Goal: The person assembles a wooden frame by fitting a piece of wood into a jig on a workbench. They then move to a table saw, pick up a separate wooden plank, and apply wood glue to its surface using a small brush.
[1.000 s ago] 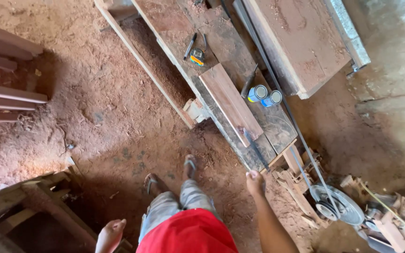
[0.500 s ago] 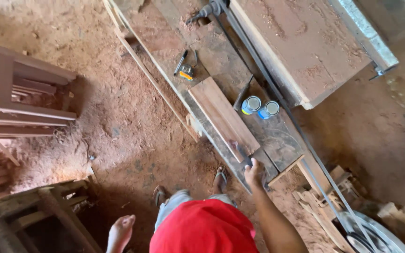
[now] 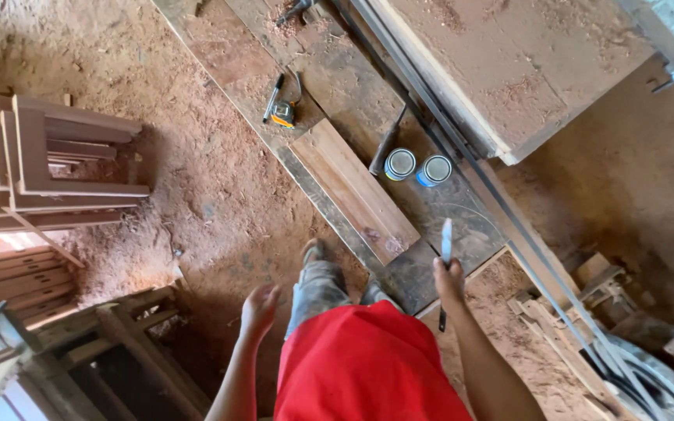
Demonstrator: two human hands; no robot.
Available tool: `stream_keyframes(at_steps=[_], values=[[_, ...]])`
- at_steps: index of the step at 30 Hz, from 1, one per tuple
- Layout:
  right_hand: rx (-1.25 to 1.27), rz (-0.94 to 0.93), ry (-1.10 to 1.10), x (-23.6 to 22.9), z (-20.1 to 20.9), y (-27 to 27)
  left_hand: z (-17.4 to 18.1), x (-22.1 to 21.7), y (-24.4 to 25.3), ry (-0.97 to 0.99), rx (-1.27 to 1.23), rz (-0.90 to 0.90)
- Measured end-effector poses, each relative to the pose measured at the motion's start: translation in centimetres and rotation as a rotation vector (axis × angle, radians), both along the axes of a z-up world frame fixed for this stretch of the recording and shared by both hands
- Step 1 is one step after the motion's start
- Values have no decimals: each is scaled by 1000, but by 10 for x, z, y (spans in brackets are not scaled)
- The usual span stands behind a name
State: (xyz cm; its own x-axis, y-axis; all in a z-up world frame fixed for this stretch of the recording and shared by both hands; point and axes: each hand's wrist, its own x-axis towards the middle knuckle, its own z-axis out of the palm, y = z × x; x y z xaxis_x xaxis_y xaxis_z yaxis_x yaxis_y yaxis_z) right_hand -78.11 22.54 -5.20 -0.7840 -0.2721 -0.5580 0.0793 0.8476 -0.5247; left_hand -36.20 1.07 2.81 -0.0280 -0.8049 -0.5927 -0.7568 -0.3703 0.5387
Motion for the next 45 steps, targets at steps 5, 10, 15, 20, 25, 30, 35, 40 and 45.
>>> stream_keyframes(at_steps=[5, 10, 15, 20, 25, 30, 35, 40, 45], values=[[27, -58, -104, 4, -8, -1, -13, -87, -113, 53, -156, -172], [100, -65, -259, 29, -10, -16, -73, -164, -225, 7, -182, -273], [119, -109, -242, 53, -32, -29, -40, -218, -285, -94, -150, -474], [-36, -299, -251, 72, -10, -63, -58, -240, -314, -295, -1, -695], [-37, -303, -228, 66, -14, -59, -43, -227, -282, -189, -100, -513], [89, -253, -289, 43, -12, -18, -43, -153, -212, -77, 63, -206], [93, -153, -215, 31, 19, -18, -3, -131, -155, -173, 77, -137], [65, -162, -192, -1, 7, -23, 134, -195, -106, -301, -331, -1025], [-1, -113, -251, -31, 9, -23, -69, -231, -79, -94, -963, -1354]])
